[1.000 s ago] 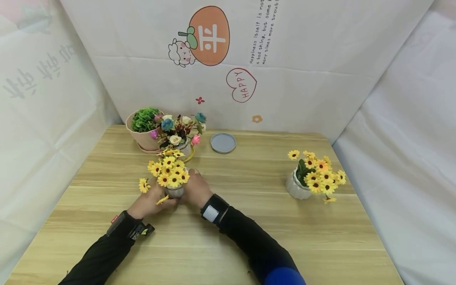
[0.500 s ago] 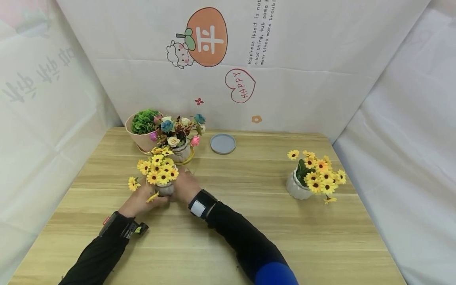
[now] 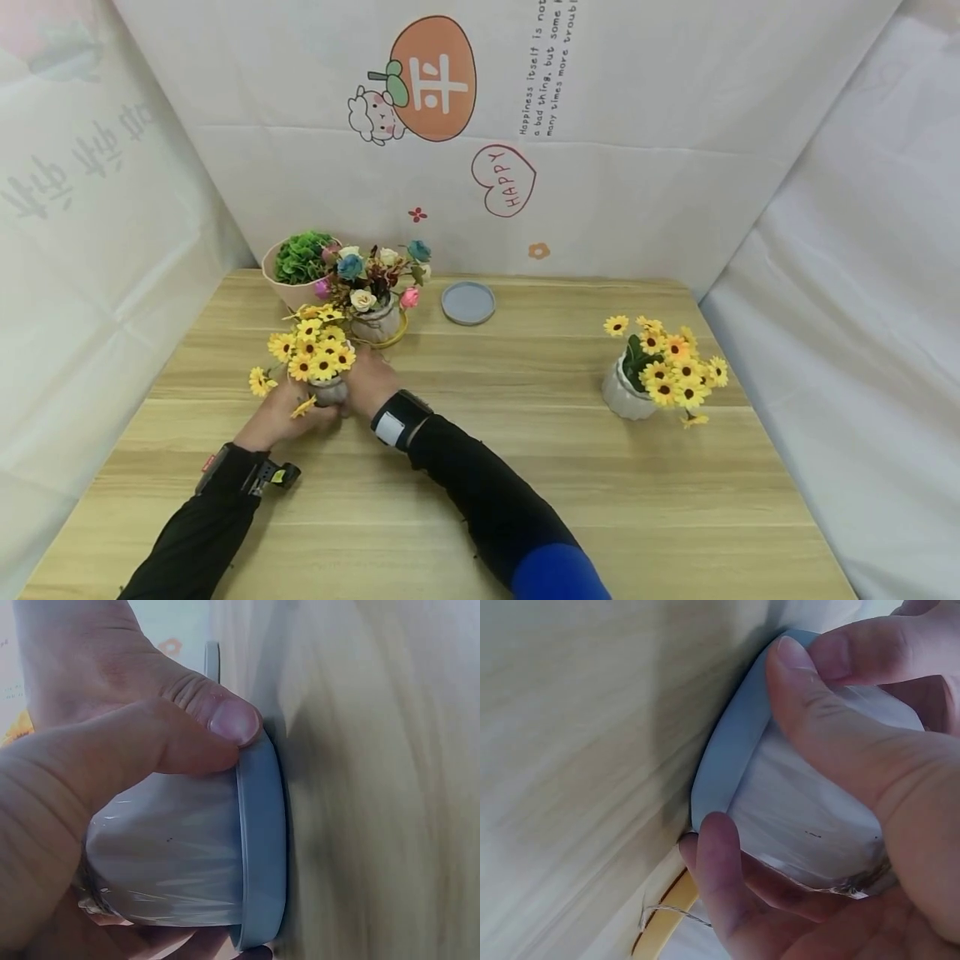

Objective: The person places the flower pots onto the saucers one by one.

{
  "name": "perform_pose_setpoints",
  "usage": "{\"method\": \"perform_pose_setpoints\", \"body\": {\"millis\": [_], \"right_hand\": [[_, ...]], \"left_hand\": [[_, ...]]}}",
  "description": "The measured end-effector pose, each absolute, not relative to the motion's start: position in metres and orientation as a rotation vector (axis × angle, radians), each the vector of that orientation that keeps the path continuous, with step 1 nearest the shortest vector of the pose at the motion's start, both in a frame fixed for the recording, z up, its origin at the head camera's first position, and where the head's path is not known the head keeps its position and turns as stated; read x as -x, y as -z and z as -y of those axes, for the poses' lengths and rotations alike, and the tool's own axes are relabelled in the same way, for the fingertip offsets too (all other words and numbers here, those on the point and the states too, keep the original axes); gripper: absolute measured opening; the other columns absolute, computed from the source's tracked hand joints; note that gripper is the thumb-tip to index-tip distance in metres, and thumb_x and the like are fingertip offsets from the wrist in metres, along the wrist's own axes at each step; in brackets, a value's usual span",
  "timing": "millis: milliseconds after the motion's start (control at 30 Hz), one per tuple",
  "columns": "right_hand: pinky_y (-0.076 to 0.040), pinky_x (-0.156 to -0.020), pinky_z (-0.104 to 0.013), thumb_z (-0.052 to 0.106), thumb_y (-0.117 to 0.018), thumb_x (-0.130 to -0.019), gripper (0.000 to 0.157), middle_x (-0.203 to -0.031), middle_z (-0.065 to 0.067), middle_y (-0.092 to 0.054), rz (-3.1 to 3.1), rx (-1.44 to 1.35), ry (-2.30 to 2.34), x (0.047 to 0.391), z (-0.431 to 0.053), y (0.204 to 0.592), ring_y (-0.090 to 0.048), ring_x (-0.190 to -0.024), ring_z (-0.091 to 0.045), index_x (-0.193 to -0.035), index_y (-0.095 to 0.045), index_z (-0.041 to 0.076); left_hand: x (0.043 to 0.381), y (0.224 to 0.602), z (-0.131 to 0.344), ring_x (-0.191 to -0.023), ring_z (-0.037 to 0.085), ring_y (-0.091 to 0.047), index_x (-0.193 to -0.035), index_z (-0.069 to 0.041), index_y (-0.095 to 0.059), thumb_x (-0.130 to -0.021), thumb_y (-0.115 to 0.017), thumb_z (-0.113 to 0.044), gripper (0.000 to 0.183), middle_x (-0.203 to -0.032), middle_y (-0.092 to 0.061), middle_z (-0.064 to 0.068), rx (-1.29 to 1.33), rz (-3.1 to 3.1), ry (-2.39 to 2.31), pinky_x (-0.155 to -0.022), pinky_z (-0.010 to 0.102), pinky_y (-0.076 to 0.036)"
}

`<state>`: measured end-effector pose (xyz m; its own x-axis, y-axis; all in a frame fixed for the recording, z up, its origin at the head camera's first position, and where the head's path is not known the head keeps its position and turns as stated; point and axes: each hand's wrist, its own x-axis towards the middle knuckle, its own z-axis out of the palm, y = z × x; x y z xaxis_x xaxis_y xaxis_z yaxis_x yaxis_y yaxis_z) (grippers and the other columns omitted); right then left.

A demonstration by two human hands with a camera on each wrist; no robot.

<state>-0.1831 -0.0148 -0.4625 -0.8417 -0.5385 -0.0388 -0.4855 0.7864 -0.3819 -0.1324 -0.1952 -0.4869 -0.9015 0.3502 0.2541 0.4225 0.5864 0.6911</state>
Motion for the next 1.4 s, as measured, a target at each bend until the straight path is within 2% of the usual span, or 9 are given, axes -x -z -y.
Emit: {"method": "perform_pose_setpoints", "body": {"millis": [200, 367, 500, 633, 700, 867, 1100, 1167, 1400], "right_hand": [[-0.063, -0.089, -0.041, 0.022, -0.098, -0.074, 0.076, -0.148, -0.020, -0.055, -2.828, 0.781, 0.483, 0.188, 0.028, 0.461, -0.067, -0.119, -0.032, -0.142, -0.066, 0.014], [-0.063, -0.092, -0.039, 0.022, -0.098, -0.073, 0.075, -0.146, -0.019, -0.057, -2.864, 0.764, 0.433, 0.191, 0.038, 0.459, -0.067, -0.122, -0.031, -0.141, -0.067, 0.014], [-0.062, -0.093, -0.039, 0.023, -0.098, -0.075, 0.071, -0.143, -0.016, -0.059, -2.895, 0.749, 0.397, 0.193, 0.045, 0.457, -0.066, -0.122, -0.030, -0.139, -0.069, 0.015], [-0.062, -0.093, -0.037, 0.023, -0.096, -0.077, 0.068, -0.144, -0.014, -0.060, -2.904, 0.722, 0.375, 0.195, 0.050, 0.456, -0.067, -0.123, -0.027, -0.139, -0.069, 0.017], [-0.062, -0.094, -0.036, 0.023, -0.096, -0.078, 0.068, -0.146, -0.012, -0.059, -2.900, 0.694, 0.371, 0.196, 0.053, 0.457, -0.066, -0.125, -0.026, -0.140, -0.068, 0.019], [-0.061, -0.096, -0.035, 0.024, -0.090, -0.086, 0.056, -0.148, -0.008, -0.061, -2.907, 0.669, 0.304, 0.200, 0.060, 0.455, -0.065, -0.128, -0.023, -0.138, -0.070, 0.022], [-0.062, -0.092, -0.033, 0.027, -0.068, -0.104, 0.035, -0.146, -0.007, -0.061, -2.915, 0.584, 0.186, 0.205, 0.072, 0.452, -0.068, -0.123, -0.021, -0.138, -0.069, 0.020], [-0.063, -0.090, -0.034, 0.026, -0.066, -0.105, 0.032, -0.143, -0.006, -0.065, -2.910, 0.580, 0.163, 0.207, 0.074, 0.452, -0.071, -0.118, -0.022, -0.136, -0.071, 0.020], [-0.064, -0.079, -0.032, 0.020, -0.070, -0.103, 0.022, -0.128, -0.004, -0.075, -2.923, 0.627, 0.155, 0.217, 0.080, 0.453, -0.075, -0.105, -0.019, -0.123, -0.078, 0.020]], "left_hand": [[0.138, 0.490, 0.204, -0.123, 0.036, -0.060, -0.132, 0.004, -0.062, -0.083, -0.084, -0.001, 0.054, -0.130, -0.067, 0.022, 0.646, 2.690, 1.231, -0.107, 0.049, -0.050], [0.144, 0.490, 0.210, -0.126, 0.037, -0.061, -0.126, 0.000, -0.068, -0.084, -0.085, 0.000, 0.045, -0.130, -0.069, 0.020, 0.595, 2.693, 1.244, -0.111, 0.049, -0.048], [0.148, 0.487, 0.213, -0.133, 0.038, -0.058, -0.129, -0.001, -0.066, -0.083, -0.085, -0.001, 0.050, -0.136, -0.066, 0.020, 0.556, 2.699, 1.268, -0.116, 0.045, -0.043], [0.152, 0.485, 0.215, -0.136, 0.039, -0.055, -0.130, -0.001, -0.065, -0.082, -0.087, -0.002, 0.052, -0.140, -0.064, 0.021, 0.501, 2.715, 1.319, -0.119, 0.050, -0.040], [0.153, 0.485, 0.216, -0.138, 0.040, -0.053, -0.133, -0.001, -0.063, -0.083, -0.087, -0.005, 0.056, -0.143, -0.062, 0.022, 0.472, 2.735, 1.315, -0.120, 0.057, -0.039], [0.158, 0.486, 0.221, -0.144, 0.042, -0.046, -0.147, -0.001, -0.053, -0.082, -0.089, -0.008, 0.074, -0.153, -0.052, 0.023, 0.430, 2.754, 1.293, -0.122, 0.061, -0.035], [0.165, 0.487, 0.226, -0.139, 0.045, -0.051, -0.145, 0.002, -0.056, -0.084, -0.087, -0.010, 0.070, -0.146, -0.058, 0.026, 0.410, 2.751, 1.297, -0.118, 0.061, -0.040], [0.167, 0.488, 0.227, -0.140, 0.045, -0.050, -0.146, 0.002, -0.054, -0.084, -0.087, -0.009, 0.071, -0.148, -0.058, 0.026, 0.395, 2.759, 1.307, -0.119, 0.061, -0.039], [0.176, 0.488, 0.230, -0.143, 0.044, -0.049, -0.151, -0.001, -0.050, -0.084, -0.087, -0.007, 0.076, -0.152, -0.055, 0.024, 0.368, 2.782, 1.277, -0.120, 0.061, -0.038]]}}
